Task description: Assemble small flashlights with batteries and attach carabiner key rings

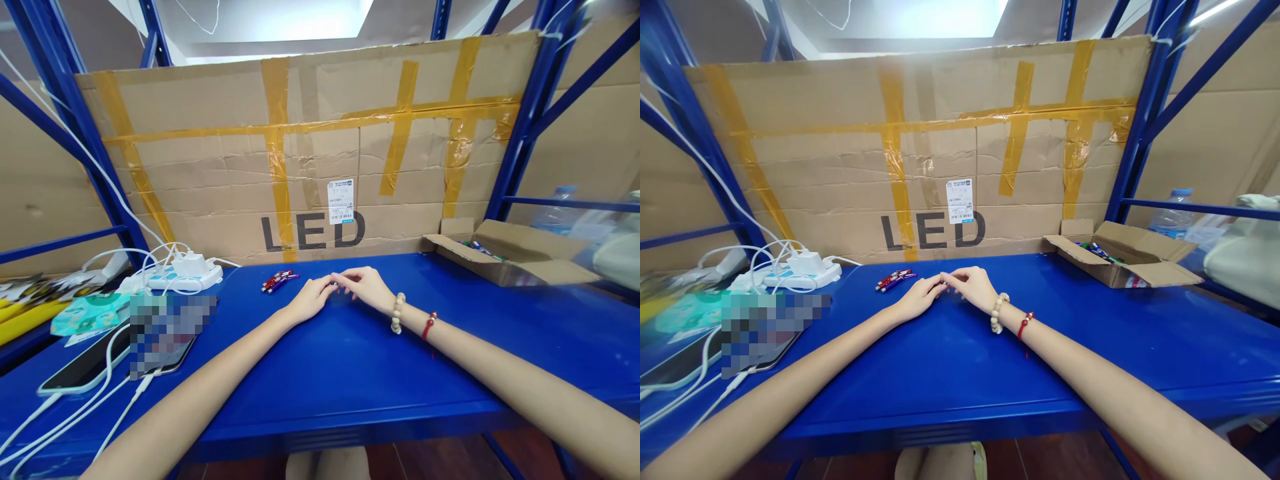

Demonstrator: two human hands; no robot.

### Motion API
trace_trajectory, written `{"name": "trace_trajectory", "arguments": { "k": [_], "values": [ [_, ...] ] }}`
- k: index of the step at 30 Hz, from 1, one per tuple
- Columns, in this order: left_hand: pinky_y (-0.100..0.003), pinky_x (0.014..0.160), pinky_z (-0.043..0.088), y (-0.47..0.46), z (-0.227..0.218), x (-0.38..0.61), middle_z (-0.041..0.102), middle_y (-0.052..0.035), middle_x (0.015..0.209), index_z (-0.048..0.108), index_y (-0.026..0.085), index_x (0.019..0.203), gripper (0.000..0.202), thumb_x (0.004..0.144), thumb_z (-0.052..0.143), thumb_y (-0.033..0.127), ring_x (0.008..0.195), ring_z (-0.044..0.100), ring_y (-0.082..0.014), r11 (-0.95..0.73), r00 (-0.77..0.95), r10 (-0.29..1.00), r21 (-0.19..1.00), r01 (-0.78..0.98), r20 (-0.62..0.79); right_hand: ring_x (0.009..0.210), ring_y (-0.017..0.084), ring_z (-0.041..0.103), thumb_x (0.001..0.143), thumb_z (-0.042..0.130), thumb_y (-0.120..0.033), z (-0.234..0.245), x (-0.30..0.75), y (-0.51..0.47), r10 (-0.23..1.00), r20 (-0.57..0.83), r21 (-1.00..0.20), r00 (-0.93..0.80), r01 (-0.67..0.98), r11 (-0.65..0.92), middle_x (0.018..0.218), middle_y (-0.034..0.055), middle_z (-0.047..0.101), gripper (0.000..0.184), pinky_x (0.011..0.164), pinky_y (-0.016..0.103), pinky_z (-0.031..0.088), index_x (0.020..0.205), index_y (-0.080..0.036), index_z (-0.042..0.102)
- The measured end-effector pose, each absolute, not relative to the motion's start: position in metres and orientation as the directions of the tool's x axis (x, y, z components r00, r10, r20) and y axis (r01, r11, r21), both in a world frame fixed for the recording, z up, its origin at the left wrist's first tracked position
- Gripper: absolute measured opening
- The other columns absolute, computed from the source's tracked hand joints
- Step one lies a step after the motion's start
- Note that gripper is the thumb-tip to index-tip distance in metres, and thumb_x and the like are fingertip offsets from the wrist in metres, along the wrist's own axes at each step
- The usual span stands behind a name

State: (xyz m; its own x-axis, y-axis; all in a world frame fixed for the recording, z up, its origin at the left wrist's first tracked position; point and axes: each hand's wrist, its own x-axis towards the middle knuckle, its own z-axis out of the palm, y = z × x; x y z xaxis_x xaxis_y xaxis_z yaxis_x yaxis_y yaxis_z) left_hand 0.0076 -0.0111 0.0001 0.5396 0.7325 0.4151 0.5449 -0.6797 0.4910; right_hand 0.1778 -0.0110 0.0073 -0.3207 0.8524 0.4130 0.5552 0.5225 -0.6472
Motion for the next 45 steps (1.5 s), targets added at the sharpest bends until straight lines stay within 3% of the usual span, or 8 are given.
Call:
{"name": "trace_trajectory", "arguments": {
  "k": [2,8,13,17,23,28,32,45],
  "values": [
    [-0.027,0.072,0.040,-0.011,0.000,0.008,0.062,-0.0008,0.080,0.054,0.019,0.087,0.019,0.090,0.036,0.023,0.077,0.057,-0.0171,-0.689,0.543,0.725,0.469,0.553,0.424,0.065,0.013,0.063,0.080,0.049,-0.051,0.006,0.175,-0.012,0.866,0.397,-0.715,-0.303,0.490,0.499,0.076,0.0052,0.069,0.043,0.050,0.019,0.050,0.088,-0.013,0.068],
    [-0.033,0.078,0.041,-0.006,-0.005,0.007,0.062,-0.0016,0.083,0.053,0.020,0.089,0.016,0.090,0.037,0.024,0.081,0.058,-0.0195,-0.701,0.539,0.713,0.435,0.565,0.449,0.068,0.013,0.065,0.076,0.056,-0.043,0.006,0.172,-0.011,0.879,0.397,-0.779,-0.264,0.409,0.475,0.081,0.0072,0.070,0.036,0.057,0.020,0.054,0.088,-0.010,0.067],
    [-0.033,0.085,0.041,-0.008,-0.004,0.008,0.059,-0.0065,0.100,0.047,0.019,0.110,0.023,0.090,0.035,0.019,0.095,0.055,-0.0187,-0.721,0.500,0.691,0.453,0.525,0.522,0.073,0.013,0.063,0.082,0.052,-0.031,0.012,0.174,-0.012,0.865,0.431,-0.694,-0.257,0.517,0.500,0.085,0.0057,0.068,0.025,0.056,0.020,0.051,0.094,-0.013,0.063],
    [-0.031,0.086,0.041,-0.013,0.000,0.008,0.060,-0.0056,0.094,0.036,0.020,0.125,0.037,0.090,0.031,0.013,0.088,0.056,-0.0156,-0.739,0.451,0.669,0.467,0.486,0.590,0.076,0.015,0.060,0.080,0.055,-0.025,0.014,0.189,-0.007,0.860,0.434,-0.541,-0.268,0.686,0.486,0.081,0.0032,0.066,0.022,0.065,0.026,0.047,0.100,-0.018,0.061],
    [-0.032,0.093,0.040,-0.017,0.002,0.009,0.068,-0.0029,0.093,0.043,0.021,0.120,0.035,0.086,0.043,0.014,0.100,0.059,-0.0158,-0.750,0.424,0.661,0.521,0.407,0.620,0.077,0.018,0.060,0.081,0.050,-0.023,0.015,0.202,-0.003,0.900,0.300,-0.382,-0.317,0.824,0.418,0.081,0.0041,0.067,0.020,0.061,0.025,0.040,0.094,-0.021,0.065],
    [-0.031,0.085,0.047,-0.014,0.002,0.009,0.069,-0.0034,0.094,0.058,0.020,0.104,0.024,0.082,0.051,0.015,0.091,0.064,-0.0180,-0.719,0.431,0.694,0.531,0.448,0.577,0.072,0.015,0.060,0.078,0.049,-0.022,0.017,0.202,-0.003,0.900,0.263,-0.322,-0.348,0.847,0.422,0.081,0.0004,0.067,0.027,0.057,0.022,0.037,0.101,-0.024,0.062],
    [-0.032,0.089,0.044,-0.010,0.001,0.008,0.067,-0.0047,0.102,0.067,0.020,0.094,0.019,0.079,0.056,0.014,0.097,0.060,-0.0197,-0.722,0.491,0.692,0.501,0.477,0.530,0.068,0.014,0.059,0.075,0.050,-0.022,0.017,0.204,-0.002,0.898,0.247,-0.289,-0.365,0.857,0.428,0.079,-0.0004,0.067,0.026,0.053,0.021,0.034,0.097,-0.024,0.064],
    [-0.025,0.077,0.044,-0.005,-0.002,0.008,0.055,-0.0022,0.085,0.065,0.024,0.108,0.031,0.080,0.056,0.014,0.079,0.055,-0.0139,-0.726,0.627,0.681,0.466,0.506,0.380,0.071,0.011,0.057,0.080,0.048,-0.025,0.021,0.203,-0.007,0.787,0.401,-0.251,-0.469,0.770,0.587,0.084,-0.0003,0.065,0.020,0.058,0.021,0.034,0.090,-0.023,0.065]
  ]
}}
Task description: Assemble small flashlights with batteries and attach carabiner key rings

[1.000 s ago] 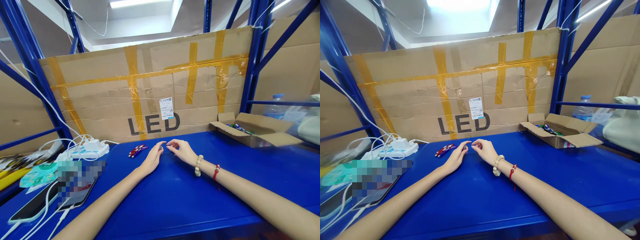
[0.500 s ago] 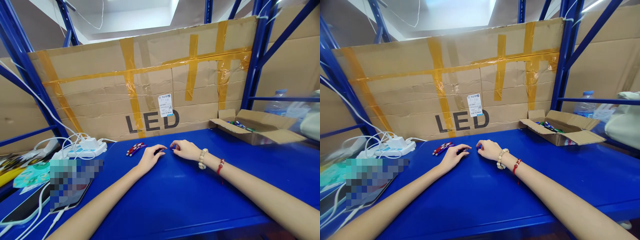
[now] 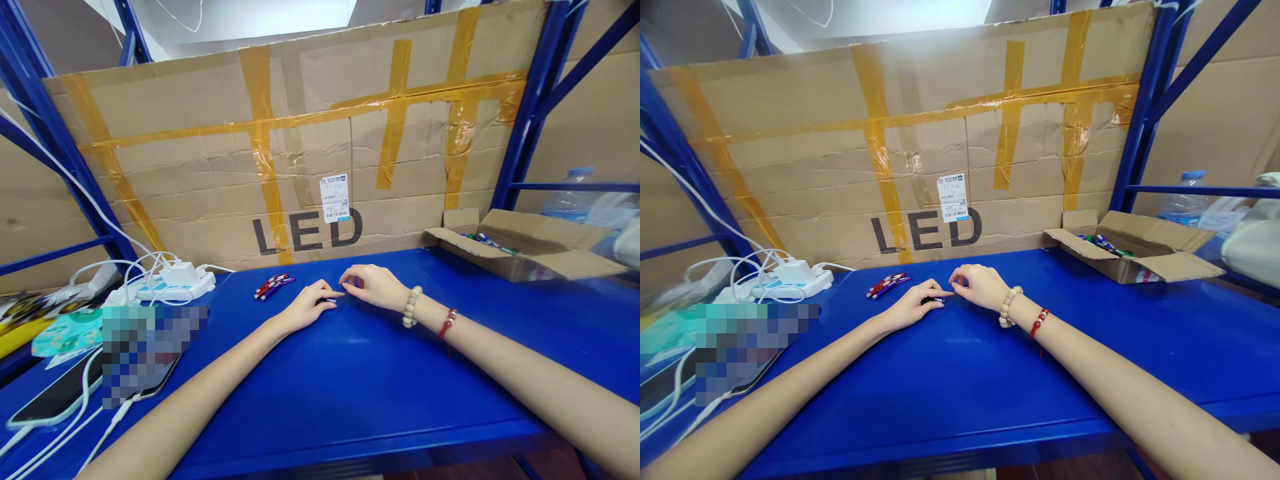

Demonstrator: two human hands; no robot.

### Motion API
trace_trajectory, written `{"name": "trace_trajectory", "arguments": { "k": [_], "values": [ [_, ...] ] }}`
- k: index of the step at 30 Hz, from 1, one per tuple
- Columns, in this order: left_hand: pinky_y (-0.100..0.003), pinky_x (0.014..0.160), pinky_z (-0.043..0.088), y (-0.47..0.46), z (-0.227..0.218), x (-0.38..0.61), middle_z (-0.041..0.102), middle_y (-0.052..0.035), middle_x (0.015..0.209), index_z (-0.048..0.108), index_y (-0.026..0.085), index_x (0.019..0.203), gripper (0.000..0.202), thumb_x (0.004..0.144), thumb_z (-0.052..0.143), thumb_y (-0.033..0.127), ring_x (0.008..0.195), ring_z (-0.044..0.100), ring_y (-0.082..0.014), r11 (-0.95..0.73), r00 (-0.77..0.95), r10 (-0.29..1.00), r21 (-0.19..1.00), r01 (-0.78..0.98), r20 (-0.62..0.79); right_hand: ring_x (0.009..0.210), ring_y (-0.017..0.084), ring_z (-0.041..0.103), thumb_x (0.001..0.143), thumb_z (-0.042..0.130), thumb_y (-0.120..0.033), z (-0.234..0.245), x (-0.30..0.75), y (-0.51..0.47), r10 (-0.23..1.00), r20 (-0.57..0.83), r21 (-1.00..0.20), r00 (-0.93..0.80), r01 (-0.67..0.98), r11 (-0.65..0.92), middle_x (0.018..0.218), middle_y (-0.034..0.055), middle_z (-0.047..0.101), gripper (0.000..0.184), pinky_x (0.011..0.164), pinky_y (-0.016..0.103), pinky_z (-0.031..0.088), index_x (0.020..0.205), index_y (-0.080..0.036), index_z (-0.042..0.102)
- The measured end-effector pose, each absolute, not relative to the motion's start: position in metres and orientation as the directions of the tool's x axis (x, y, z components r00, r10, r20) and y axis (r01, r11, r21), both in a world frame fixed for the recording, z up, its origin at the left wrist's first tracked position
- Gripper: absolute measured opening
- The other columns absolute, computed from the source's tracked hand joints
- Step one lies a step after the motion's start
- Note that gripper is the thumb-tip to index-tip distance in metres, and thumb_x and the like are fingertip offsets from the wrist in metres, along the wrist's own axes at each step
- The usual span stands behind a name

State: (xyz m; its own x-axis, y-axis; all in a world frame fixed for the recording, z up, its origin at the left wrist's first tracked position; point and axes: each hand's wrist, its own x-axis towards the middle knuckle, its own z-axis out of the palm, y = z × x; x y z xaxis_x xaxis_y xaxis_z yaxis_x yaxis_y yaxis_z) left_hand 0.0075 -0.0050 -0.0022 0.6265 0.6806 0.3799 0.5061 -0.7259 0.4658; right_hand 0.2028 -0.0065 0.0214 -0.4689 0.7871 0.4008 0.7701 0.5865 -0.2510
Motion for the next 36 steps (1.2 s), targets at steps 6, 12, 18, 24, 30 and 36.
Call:
{"name": "trace_trajectory", "arguments": {
  "k": [6,12,18,24,30,36],
  "values": [
    [-0.030,0.082,0.045,-0.003,-0.004,0.007,0.063,-0.0040,0.087,0.066,0.020,0.103,0.029,0.078,0.055,0.010,0.085,0.058,-0.0170,-0.715,0.579,0.697,0.478,0.511,0.423,0.069,0.012,0.057,0.075,0.055,-0.029,0.018,0.205,-0.005,0.796,0.371,-0.371,-0.478,0.709,0.599,0.075,-0.0016,0.065,0.016,0.056,0.021,0.035,0.084,-0.025,0.067],
    [-0.030,0.080,0.050,-0.004,-0.003,0.007,0.069,-0.0042,0.091,0.065,0.018,0.096,0.021,0.076,0.059,0.012,0.085,0.064,-0.0182,-0.678,0.490,0.734,0.535,0.503,0.470,0.072,0.016,0.062,0.075,0.057,-0.027,0.017,0.199,-0.004,0.899,0.223,-0.730,-0.378,0.546,0.411,0.079,0.0054,0.068,0.016,0.060,0.024,0.048,0.082,-0.016,0.066],
    [-0.030,0.077,0.050,-0.007,0.001,0.007,0.070,-0.0048,0.087,0.066,0.016,0.085,0.011,0.076,0.061,0.015,0.083,0.064,-0.0183,-0.675,0.447,0.737,0.547,0.495,0.506,0.080,0.019,0.067,0.091,0.034,-0.028,0.018,0.187,-0.012,0.902,-0.116,-0.977,-0.416,0.212,-0.028,0.093,0.0199,0.067,0.034,0.073,0.033,0.056,0.095,-0.004,0.057],
    [-0.032,0.078,0.045,-0.008,0.003,0.006,0.068,-0.0040,0.080,0.070,0.019,0.081,0.010,0.076,0.062,0.018,0.081,0.059,-0.0192,-0.698,0.458,0.715,0.505,0.507,0.528,0.083,0.016,0.067,0.089,0.042,-0.019,0.015,0.185,-0.013,0.862,-0.222,-0.970,-0.456,0.016,-0.241,0.091,0.0175,0.068,0.022,0.088,0.031,0.051,0.092,-0.004,0.057],
    [-0.032,0.084,0.043,-0.006,0.001,0.006,0.068,-0.0027,0.089,0.064,0.019,0.083,0.009,0.080,0.056,0.019,0.086,0.060,-0.0189,-0.676,0.444,0.737,0.551,0.489,0.509,0.085,0.012,0.066,0.082,0.049,-0.006,0.015,0.184,-0.013,0.870,-0.215,-0.960,-0.444,-0.066,-0.271,0.089,0.0104,0.068,0.015,0.094,0.022,0.047,0.084,-0.004,0.064],
    [-0.029,0.084,0.044,-0.004,-0.002,0.005,0.068,-0.0028,0.089,0.046,0.019,0.093,0.008,0.089,0.039,0.019,0.090,0.063,-0.0158,-0.643,0.416,0.764,0.638,0.423,0.494,0.086,0.012,0.066,0.081,0.052,-0.005,0.015,0.185,-0.013,0.900,-0.175,-0.972,-0.399,-0.077,-0.223,0.089,0.0100,0.069,0.015,0.092,0.022,0.049,0.089,-0.004,0.064]
  ]
}}
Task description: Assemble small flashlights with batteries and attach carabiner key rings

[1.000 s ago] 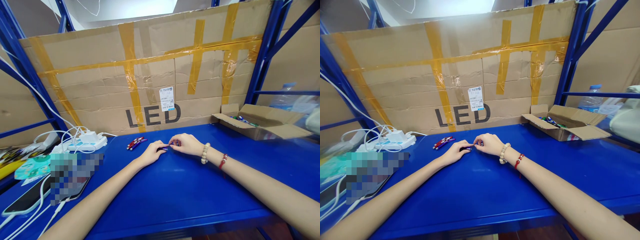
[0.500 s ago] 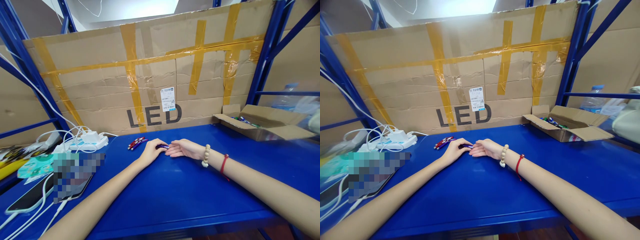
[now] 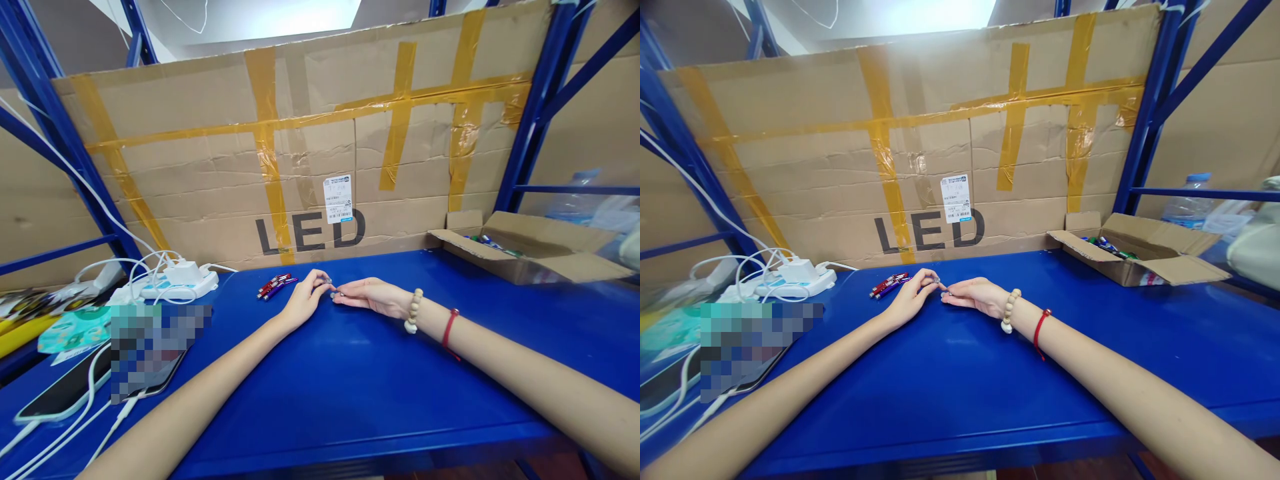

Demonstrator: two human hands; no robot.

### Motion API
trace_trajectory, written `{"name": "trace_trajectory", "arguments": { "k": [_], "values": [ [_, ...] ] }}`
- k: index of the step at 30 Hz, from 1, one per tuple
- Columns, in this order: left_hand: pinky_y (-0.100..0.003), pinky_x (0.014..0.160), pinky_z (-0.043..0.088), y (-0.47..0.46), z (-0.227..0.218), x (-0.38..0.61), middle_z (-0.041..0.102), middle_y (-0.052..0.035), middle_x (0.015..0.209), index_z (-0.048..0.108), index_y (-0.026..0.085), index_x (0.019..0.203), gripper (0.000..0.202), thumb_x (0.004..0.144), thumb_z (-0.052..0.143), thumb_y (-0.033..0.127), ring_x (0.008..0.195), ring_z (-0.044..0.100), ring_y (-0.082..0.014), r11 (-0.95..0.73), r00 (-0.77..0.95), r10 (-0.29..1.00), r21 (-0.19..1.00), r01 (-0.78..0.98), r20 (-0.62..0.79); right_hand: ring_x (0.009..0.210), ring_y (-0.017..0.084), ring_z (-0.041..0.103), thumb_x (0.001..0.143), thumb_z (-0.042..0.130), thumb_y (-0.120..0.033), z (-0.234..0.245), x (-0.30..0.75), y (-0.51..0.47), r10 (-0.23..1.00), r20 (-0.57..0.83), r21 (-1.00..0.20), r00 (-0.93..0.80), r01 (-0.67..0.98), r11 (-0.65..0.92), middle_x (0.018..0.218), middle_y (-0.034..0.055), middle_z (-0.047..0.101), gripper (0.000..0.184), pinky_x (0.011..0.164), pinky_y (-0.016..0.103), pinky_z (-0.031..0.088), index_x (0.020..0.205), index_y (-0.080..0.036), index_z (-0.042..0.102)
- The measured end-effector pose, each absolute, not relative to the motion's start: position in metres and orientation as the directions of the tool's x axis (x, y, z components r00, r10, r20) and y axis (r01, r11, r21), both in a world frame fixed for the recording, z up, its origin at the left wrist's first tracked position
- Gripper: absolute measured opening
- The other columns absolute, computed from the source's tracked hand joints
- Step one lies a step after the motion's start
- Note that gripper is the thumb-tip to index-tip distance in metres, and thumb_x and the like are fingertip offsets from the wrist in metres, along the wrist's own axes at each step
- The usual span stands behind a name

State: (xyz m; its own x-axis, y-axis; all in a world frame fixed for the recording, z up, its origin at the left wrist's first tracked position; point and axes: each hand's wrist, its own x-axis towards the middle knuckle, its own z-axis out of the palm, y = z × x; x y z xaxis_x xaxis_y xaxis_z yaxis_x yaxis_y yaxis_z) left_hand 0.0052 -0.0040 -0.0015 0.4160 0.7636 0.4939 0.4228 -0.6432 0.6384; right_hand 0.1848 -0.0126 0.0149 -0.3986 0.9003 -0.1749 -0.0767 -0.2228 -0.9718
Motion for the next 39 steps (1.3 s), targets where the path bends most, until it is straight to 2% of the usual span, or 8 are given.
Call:
{"name": "trace_trajectory", "arguments": {
  "k": [5,13,16,24,28,31,35,39],
  "values": [
    [-0.031,0.087,0.042,-0.006,-0.001,0.005,0.069,-0.0020,0.087,0.038,0.022,0.090,0.002,0.090,0.037,0.020,0.093,0.062,-0.0156,-0.635,0.411,0.768,0.669,0.385,0.492,0.076,0.012,0.067,0.080,0.055,-0.005,0.015,0.185,-0.011,0.936,-0.139,-0.990,-0.324,0.020,-0.140,0.084,0.0113,0.069,0.017,0.084,0.022,0.054,0.095,-0.003,0.063],
    [-0.030,0.085,0.043,-0.006,-0.002,0.006,0.067,-0.0032,0.093,0.037,0.022,0.090,0.005,0.087,0.042,0.022,0.092,0.061,-0.0156,-0.659,0.426,0.745,0.666,0.348,0.514,0.074,0.016,0.068,0.074,0.063,-0.010,0.010,0.187,-0.006,0.971,0.060,-0.963,-0.232,0.243,0.117,0.082,0.0110,0.070,0.024,0.063,0.022,0.059,0.098,-0.005,0.063],
    [-0.030,0.084,0.043,-0.006,-0.002,0.006,0.066,-0.0045,0.095,0.038,0.022,0.090,0.004,0.087,0.042,0.021,0.091,0.062,-0.0158,-0.674,0.429,0.732,0.651,0.349,0.528,0.069,0.016,0.067,0.071,0.065,-0.012,0.005,0.190,-0.001,0.951,0.176,-0.896,-0.254,0.359,0.262,0.077,0.0085,0.070,0.020,0.057,0.023,0.057,0.090,-0.008,0.066],
    [-0.027,0.082,0.045,-0.008,-0.001,0.006,0.066,-0.0031,0.094,0.043,0.021,0.088,0.003,0.087,0.044,0.019,0.091,0.061,-0.0148,-0.710,0.446,0.703,0.580,0.399,0.554,0.069,0.014,0.064,0.068,0.064,-0.013,0.003,0.197,0.003,0.817,0.405,-0.577,-0.411,0.579,0.577,0.074,0.0018,0.069,0.009,0.067,0.024,0.049,0.075,-0.017,0.069],
    [-0.025,0.080,0.044,-0.008,0.000,0.006,0.065,-0.0017,0.090,0.050,0.019,0.089,0.004,0.085,0.049,0.018,0.087,0.060,-0.0142,-0.721,0.446,0.691,0.501,0.479,0.568,0.074,0.013,0.062,0.075,0.060,-0.024,0.004,0.196,-0.003,0.790,0.439,-0.456,-0.427,0.652,0.606,0.083,0.0004,0.069,0.015,0.064,0.023,0.046,0.086,-0.022,0.069],
    [-0.029,0.080,0.040,-0.009,0.001,0.005,0.066,-0.0013,0.088,0.059,0.019,0.088,0.007,0.083,0.055,0.018,0.083,0.057,-0.0159,-0.721,0.474,0.683,0.406,0.562,0.556,0.075,0.013,0.062,0.078,0.056,-0.030,0.005,0.194,-0.006,0.794,0.451,-0.403,-0.408,0.701,0.589,0.086,-0.0007,0.069,0.019,0.062,0.022,0.044,0.092,-0.024,0.067],
    [-0.036,0.082,0.032,-0.013,0.003,0.006,0.065,-0.0019,0.085,0.068,0.023,0.088,0.012,0.080,0.061,0.019,0.085,0.050,-0.0194,-0.715,0.537,0.669,0.249,0.653,0.514,0.076,0.013,0.061,0.080,0.053,-0.030,0.008,0.196,-0.006,0.805,0.463,-0.347,-0.372,0.759,0.551,0.085,-0.0010,0.068,0.021,0.061,0.022,0.042,0.095,-0.024,0.065],
    [-0.035,0.080,0.030,-0.018,0.007,0.009,0.062,-0.0025,0.089,0.069,0.028,0.092,0.017,0.083,0.058,0.020,0.088,0.047,-0.0198,-0.694,0.561,0.672,0.146,0.705,0.484,0.077,0.013,0.060,0.081,0.052,-0.028,0.011,0.199,-0.004,0.803,0.465,-0.292,-0.372,0.792,0.536,0.086,-0.0008,0.067,0.019,0.059,0.021,0.040,0.094,-0.024,0.065]
  ]
}}
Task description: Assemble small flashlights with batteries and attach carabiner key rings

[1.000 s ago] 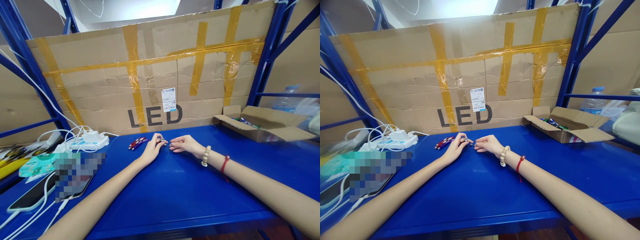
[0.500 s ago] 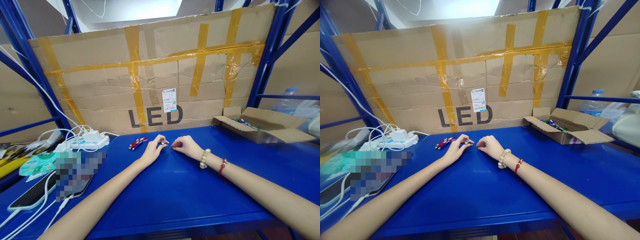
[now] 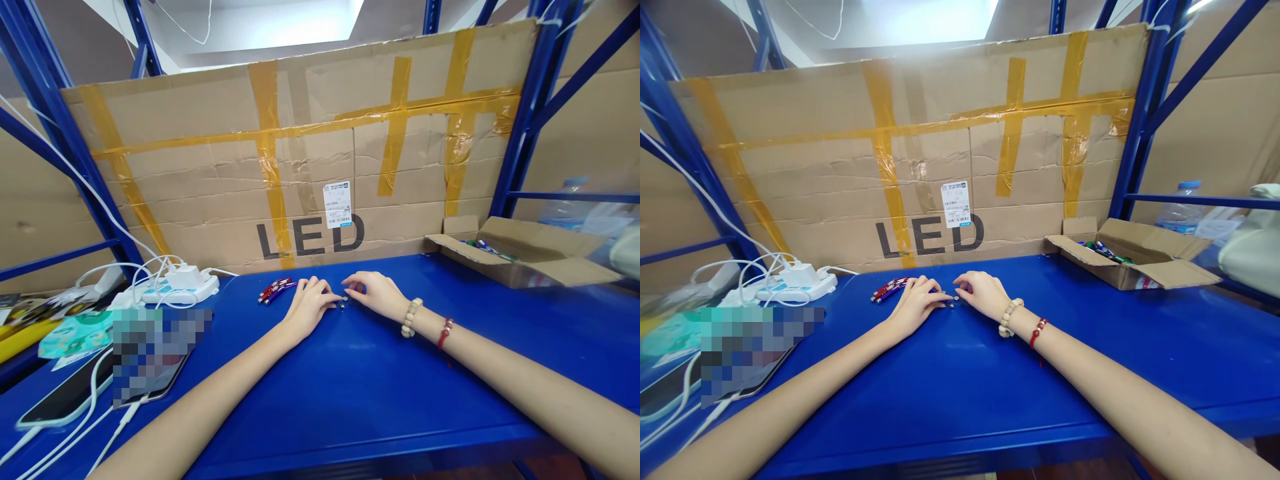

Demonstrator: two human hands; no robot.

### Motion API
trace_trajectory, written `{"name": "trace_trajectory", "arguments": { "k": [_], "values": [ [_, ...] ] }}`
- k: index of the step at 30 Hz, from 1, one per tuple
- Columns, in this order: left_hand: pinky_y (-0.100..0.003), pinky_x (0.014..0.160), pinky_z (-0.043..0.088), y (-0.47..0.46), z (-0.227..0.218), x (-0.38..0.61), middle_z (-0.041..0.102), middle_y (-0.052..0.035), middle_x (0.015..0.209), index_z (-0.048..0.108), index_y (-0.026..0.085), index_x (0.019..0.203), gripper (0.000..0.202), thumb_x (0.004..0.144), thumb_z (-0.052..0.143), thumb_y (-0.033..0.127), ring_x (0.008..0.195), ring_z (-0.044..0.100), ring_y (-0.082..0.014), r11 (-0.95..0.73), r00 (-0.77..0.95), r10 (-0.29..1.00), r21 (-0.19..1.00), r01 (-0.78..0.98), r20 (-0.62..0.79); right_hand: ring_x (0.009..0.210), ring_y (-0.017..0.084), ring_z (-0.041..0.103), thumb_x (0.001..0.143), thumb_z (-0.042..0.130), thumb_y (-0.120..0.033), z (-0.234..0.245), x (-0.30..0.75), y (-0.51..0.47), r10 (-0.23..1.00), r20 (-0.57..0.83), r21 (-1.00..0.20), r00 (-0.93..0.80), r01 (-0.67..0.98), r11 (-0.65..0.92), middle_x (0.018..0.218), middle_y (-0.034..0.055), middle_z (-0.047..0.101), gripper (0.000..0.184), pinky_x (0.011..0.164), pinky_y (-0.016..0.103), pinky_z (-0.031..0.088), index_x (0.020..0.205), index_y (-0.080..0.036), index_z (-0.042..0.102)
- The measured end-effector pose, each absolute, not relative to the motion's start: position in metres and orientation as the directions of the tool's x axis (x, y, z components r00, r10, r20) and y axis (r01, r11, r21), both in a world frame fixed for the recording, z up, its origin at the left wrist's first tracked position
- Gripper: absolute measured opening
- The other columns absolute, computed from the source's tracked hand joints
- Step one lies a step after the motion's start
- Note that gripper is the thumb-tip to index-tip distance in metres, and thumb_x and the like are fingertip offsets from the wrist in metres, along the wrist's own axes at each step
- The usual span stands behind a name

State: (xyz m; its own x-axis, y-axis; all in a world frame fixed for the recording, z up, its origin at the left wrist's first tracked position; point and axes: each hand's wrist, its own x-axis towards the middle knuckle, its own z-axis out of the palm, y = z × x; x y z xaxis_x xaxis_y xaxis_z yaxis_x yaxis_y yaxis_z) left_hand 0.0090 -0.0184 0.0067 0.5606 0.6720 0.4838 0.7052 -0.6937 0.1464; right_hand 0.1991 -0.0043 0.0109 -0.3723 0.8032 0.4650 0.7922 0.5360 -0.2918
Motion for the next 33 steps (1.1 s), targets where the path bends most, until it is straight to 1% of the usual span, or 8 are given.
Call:
{"name": "trace_trajectory", "arguments": {
  "k": [4,10,14,18,20,25,29,33],
  "values": [
    [-0.036,0.078,0.031,-0.018,0.006,0.009,0.061,-0.0037,0.091,0.065,0.025,0.098,0.019,0.087,0.051,0.026,0.089,0.047,-0.0211,-0.618,0.485,0.718,0.137,0.774,0.499,0.076,0.013,0.060,0.082,0.052,-0.027,0.013,0.202,-0.003,0.800,0.459,-0.243,-0.386,0.811,0.531,0.086,-0.0010,0.066,0.017,0.057,0.021,0.037,0.091,-0.025,0.066],
    [-0.036,0.082,0.035,-0.011,-0.001,0.007,0.061,-0.0041,0.096,0.057,0.019,0.092,0.023,0.093,0.035,0.027,0.092,0.052,-0.0206,-0.532,0.361,0.778,0.233,0.814,0.514,0.081,0.015,0.060,0.083,0.050,-0.032,0.020,0.206,-0.005,0.815,0.422,-0.206,-0.398,0.833,0.514,0.090,0.0004,0.067,0.019,0.060,0.022,0.038,0.090,-0.025,0.067],
    [-0.033,0.081,0.040,-0.006,-0.003,0.007,0.060,-0.0049,0.094,0.052,0.019,0.089,0.023,0.093,0.031,0.026,0.089,0.054,-0.0190,-0.560,0.392,0.786,0.281,0.779,0.479,0.083,0.015,0.061,0.086,0.045,-0.033,0.027,0.206,-0.009,0.822,0.383,-0.207,-0.422,0.828,0.521,0.091,0.0008,0.068,0.024,0.062,0.023,0.039,0.093,-0.024,0.066],
    [-0.032,0.084,0.041,-0.003,-0.003,0.007,0.061,-0.0029,0.099,0.049,0.022,0.093,0.019,0.093,0.031,0.027,0.093,0.055,-0.0183,-0.595,0.439,0.783,0.326,0.734,0.442,0.076,0.014,0.063,0.078,0.058,-0.039,0.026,0.201,-0.013,0.811,0.304,-0.224,-0.499,0.790,0.570,0.080,-0.0016,0.069,0.021,0.057,0.020,0.038,0.091,-0.025,0.067],
    [-0.031,0.081,0.043,-0.004,-0.001,0.007,0.062,-0.0016,0.095,0.048,0.023,0.094,0.020,0.093,0.029,0.030,0.089,0.058,-0.0173,-0.609,0.465,0.781,0.348,0.713,0.417,0.074,0.013,0.063,0.076,0.061,-0.035,0.022,0.196,-0.016,0.801,0.286,-0.228,-0.526,0.774,0.590,0.079,-0.0017,0.069,0.018,0.057,0.019,0.039,0.089,-0.025,0.068],
    [-0.031,0.075,0.045,-0.012,0.005,0.009,0.063,-0.0006,0.086,0.049,0.023,0.092,0.021,0.090,0.033,0.036,0.080,0.059,-0.0180,-0.644,0.538,0.764,0.365,0.672,0.356,0.081,0.014,0.061,0.080,0.055,-0.024,0.020,0.187,-0.023,0.787,0.328,-0.206,-0.522,0.773,0.599,0.089,0.0017,0.066,0.015,0.062,0.021,0.040,0.087,-0.023,0.068],
    [-0.032,0.083,0.044,-0.015,0.009,0.009,0.063,-0.0038,0.100,0.048,0.022,0.099,0.025,0.090,0.032,0.038,0.091,0.059,-0.0184,-0.628,0.512,0.778,0.429,0.649,0.364,0.085,0.013,0.060,0.082,0.053,-0.030,0.046,0.205,-0.018,0.817,0.400,-0.212,-0.415,0.826,0.523,0.098,-0.0005,0.064,0.018,0.066,0.021,0.043,0.095,-0.026,0.066],
    [-0.033,0.085,0.044,-0.013,0.009,0.009,0.063,-0.0049,0.101,0.051,0.021,0.096,0.028,0.090,0.031,0.040,0.094,0.058,-0.0187,-0.603,0.463,0.796,0.454,0.656,0.389,0.097,0.012,0.055,0.092,0.037,-0.028,0.081,0.269,0.003,0.863,0.480,-0.236,-0.158,0.924,0.300,0.109,0.0020,0.060,0.027,0.079,0.023,0.044,0.111,-0.025,0.057]
  ]
}}
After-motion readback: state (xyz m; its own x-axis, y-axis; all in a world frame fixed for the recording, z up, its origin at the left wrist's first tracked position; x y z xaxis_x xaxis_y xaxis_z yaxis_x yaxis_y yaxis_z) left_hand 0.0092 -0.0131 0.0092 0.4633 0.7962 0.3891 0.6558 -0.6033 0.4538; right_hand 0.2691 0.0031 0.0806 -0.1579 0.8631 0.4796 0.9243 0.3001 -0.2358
